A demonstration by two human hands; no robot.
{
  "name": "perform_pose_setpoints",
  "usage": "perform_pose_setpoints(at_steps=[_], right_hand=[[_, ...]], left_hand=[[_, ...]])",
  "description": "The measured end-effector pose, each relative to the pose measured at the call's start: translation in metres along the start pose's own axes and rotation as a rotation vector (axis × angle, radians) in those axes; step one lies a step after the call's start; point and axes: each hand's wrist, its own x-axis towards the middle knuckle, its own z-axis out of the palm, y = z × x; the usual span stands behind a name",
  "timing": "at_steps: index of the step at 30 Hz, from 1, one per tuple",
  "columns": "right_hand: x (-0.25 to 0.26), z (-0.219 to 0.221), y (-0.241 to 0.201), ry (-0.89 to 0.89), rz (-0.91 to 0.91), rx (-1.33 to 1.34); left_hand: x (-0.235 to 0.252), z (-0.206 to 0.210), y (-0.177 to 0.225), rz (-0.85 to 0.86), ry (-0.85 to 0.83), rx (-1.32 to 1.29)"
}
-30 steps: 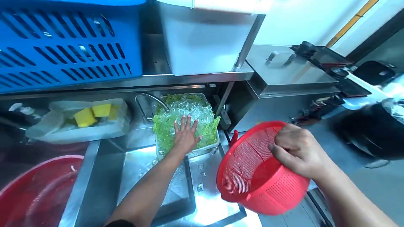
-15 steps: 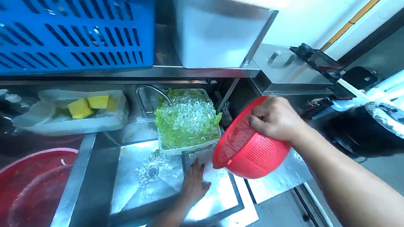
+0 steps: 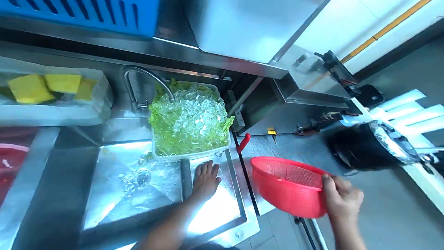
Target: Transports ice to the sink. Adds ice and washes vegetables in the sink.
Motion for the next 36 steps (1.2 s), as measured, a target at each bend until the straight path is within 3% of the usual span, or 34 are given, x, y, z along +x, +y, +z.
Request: perform_pose_setpoints(at_steps=[3, 10, 16, 26, 31, 36], right_hand=[[-0.064, 0.031, 0.033, 0.096, -0.014, -0.150], [-0.148, 0.078, 0.071, -0.066, 0.055, 0.010], [-0.136, 0.089, 0.071, -0.224, -0.056, 0.185], [-0.104, 0.074, 0.046, -0.142, -0.178, 0.502], [-0.113, 0.067, 0.029, -0.147, -0.179, 0.583], [-0.126, 0.061, 0.010, -0.182, -0.176, 0.662]], left_hand=[[0.026, 0.006, 0.018, 0.021, 0.019, 0.036], [0.070, 0.018, 0.038, -0.091, 0.064, 0.147], [0.071, 0.017, 0.050, -0.210, 0.114, 0.188], [0.003, 0.010, 0.035, -0.212, 0.143, 0.149], [-0.023, 0.016, 0.019, -0.365, 0.331, 0.147], [-0.029, 0.011, 0.001, -0.502, 0.365, 0.131]])
